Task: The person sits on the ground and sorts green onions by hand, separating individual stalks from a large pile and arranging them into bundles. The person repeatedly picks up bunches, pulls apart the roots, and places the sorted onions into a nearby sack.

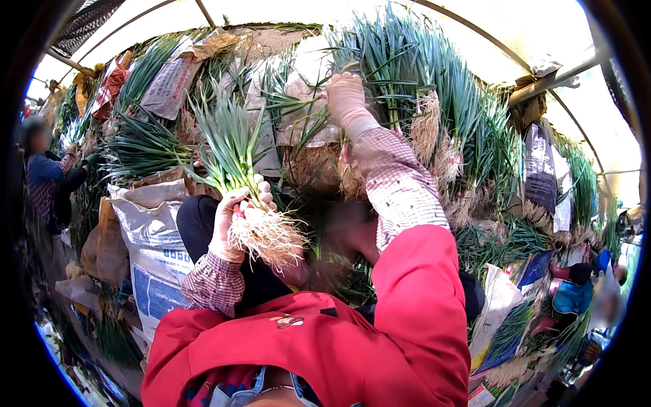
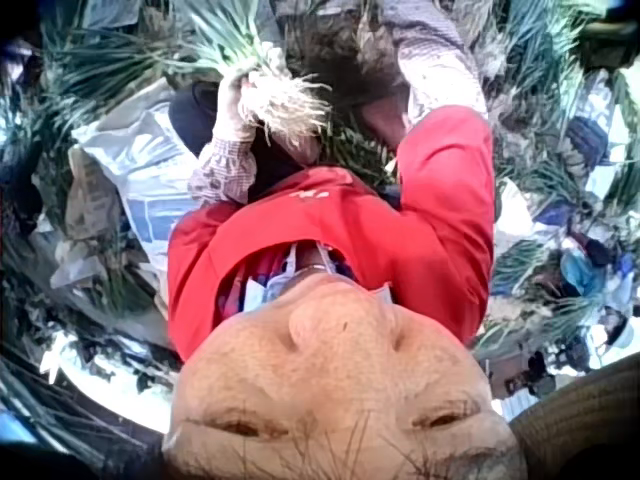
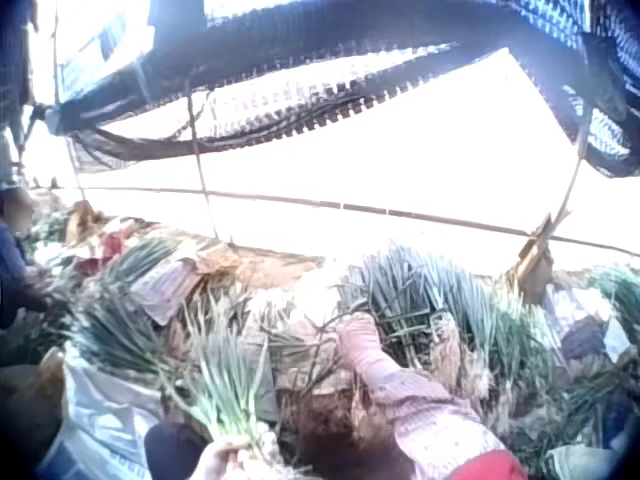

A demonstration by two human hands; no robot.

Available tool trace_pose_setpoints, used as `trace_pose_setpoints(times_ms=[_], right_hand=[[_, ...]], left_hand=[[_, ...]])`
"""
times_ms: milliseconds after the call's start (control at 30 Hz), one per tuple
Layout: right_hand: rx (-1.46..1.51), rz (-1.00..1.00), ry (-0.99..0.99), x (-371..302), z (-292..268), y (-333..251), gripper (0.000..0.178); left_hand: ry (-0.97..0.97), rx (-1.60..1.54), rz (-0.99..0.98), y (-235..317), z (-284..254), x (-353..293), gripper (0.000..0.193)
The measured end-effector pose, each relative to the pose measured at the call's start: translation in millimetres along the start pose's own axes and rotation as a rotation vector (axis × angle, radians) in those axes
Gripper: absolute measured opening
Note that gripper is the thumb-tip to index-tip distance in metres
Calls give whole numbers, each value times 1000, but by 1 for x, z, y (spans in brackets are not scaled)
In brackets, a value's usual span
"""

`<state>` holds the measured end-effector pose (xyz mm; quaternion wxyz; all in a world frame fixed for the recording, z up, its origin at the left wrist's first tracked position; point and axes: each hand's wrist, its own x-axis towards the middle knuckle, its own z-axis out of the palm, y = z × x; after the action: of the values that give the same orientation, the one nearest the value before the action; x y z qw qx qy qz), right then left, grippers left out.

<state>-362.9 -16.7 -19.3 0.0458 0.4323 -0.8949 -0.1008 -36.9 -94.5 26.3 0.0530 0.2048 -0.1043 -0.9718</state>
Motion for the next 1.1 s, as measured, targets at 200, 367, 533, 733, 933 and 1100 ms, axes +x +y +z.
trace_pose_setpoints(times_ms=[200,367,533,733,933,1100], right_hand=[[679,63,466,-159,-85,-42,12],[750,-142,199,-285,-46,-104,14],[1388,242,-164,-247,-83,-57,21],[756,23,503,-209,-10,-81,31],[2288,653,-142,-206,6,-112,24],[612,-271,-593,-152,7,-103,28]], left_hand=[[-15,-70,-21,-26,-2,9,37],[6,-113,-246,-63,-5,9,36],[77,46,-293,-87,-15,-11,32],[132,22,-204,-85,2,-8,24],[-255,-279,-9,-47,42,-46,40],[-242,-40,137,9,31,-53,62]])
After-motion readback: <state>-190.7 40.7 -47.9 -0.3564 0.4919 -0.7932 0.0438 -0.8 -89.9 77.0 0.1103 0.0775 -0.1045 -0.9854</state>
